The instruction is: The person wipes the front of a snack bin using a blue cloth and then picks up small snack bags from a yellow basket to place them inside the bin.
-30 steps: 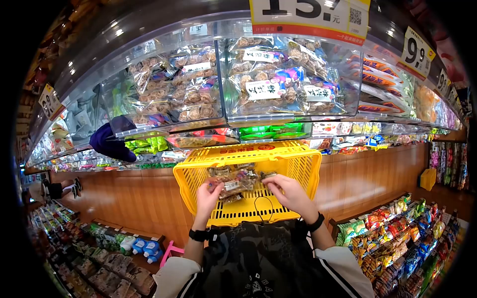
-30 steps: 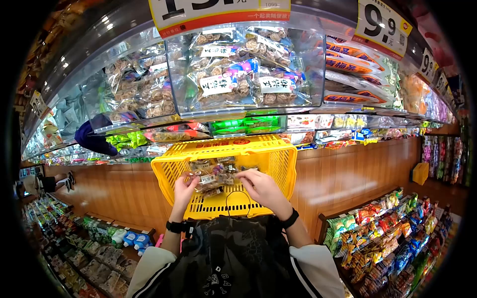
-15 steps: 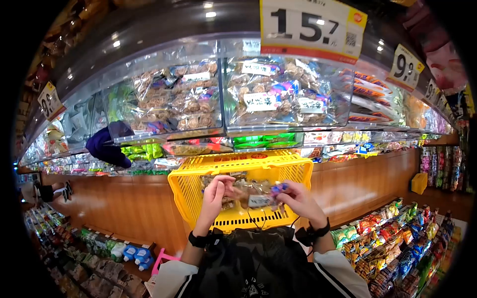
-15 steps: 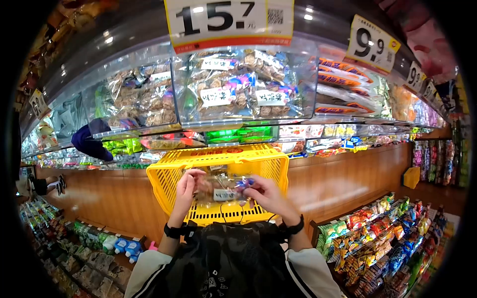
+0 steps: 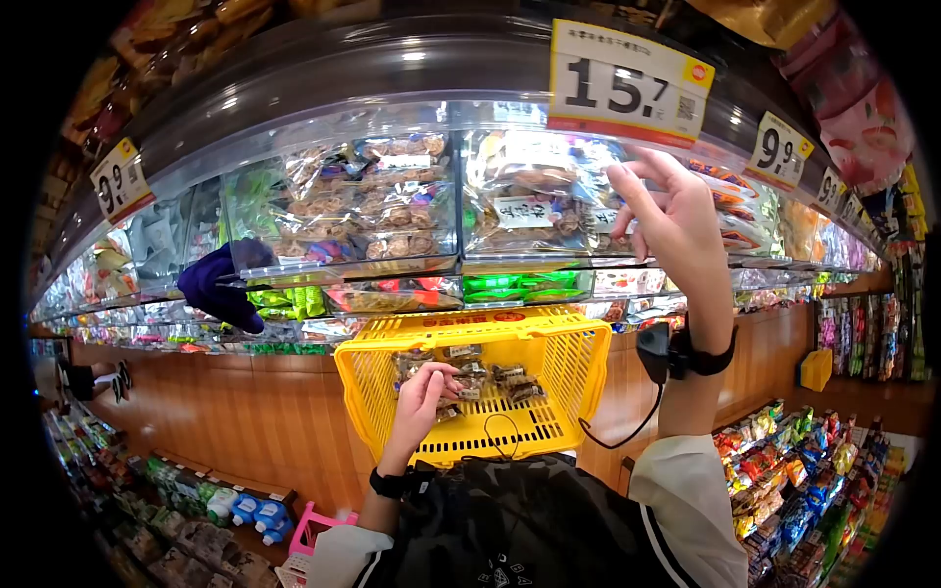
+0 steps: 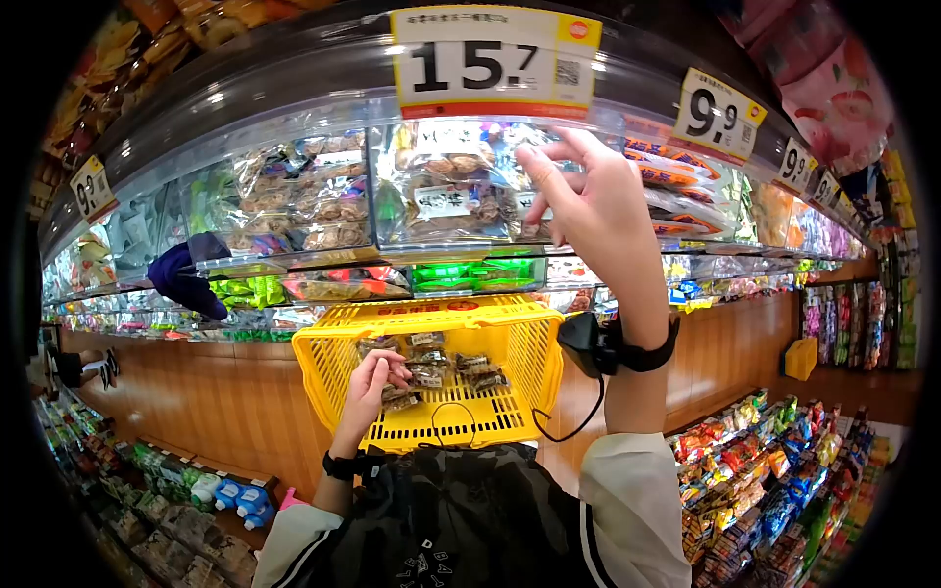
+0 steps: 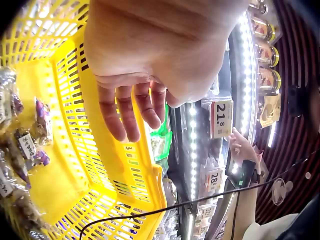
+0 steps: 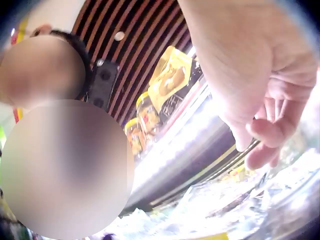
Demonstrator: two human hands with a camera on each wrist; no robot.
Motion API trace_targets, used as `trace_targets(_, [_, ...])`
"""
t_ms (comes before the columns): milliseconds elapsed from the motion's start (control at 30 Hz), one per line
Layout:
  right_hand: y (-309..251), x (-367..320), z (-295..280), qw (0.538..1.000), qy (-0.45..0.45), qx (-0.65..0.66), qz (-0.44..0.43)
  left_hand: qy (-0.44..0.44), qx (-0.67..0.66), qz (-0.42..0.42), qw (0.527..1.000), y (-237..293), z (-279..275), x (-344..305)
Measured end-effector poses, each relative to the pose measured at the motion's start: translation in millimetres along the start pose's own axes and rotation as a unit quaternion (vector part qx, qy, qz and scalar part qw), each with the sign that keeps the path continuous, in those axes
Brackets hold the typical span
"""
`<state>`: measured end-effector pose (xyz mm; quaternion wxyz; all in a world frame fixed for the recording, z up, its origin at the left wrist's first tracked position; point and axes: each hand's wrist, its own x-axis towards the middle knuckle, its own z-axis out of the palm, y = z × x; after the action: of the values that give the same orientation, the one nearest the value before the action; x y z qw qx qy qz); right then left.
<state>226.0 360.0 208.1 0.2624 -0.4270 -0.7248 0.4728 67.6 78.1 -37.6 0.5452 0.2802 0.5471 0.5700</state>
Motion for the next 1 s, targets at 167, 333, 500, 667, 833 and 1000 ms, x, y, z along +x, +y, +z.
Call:
trace_targets(167, [10,-16,14,0.986,0.124,-0.074,-0.088,0.083,0.101,-0.045,0.99,-39,-32,-1])
trace_targets(333, [21,-72,7,0.943,-0.332,0.007,-0.029,0.183,0.224,-0.158,0.944,-90,-61,4])
trace_targets(500, [101,-102,63,0.853,-0.52,-0.026,0.036,0.156,0.426,-0.083,0.887,-157,-77,33])
trace_targets(667, [149,-139,97,0.839,-0.53,-0.001,0.124,0.108,0.627,-0.184,0.749,-168,-68,74])
trace_targets(833, [170,-153,103,0.869,-0.466,0.039,0.163,0.229,0.231,0.072,0.943,-314,-110,101])
trace_targets(1000, [204,-156,107,0.885,-0.366,0.172,0.23,0.203,0.681,-0.078,0.699,-264,-66,99])
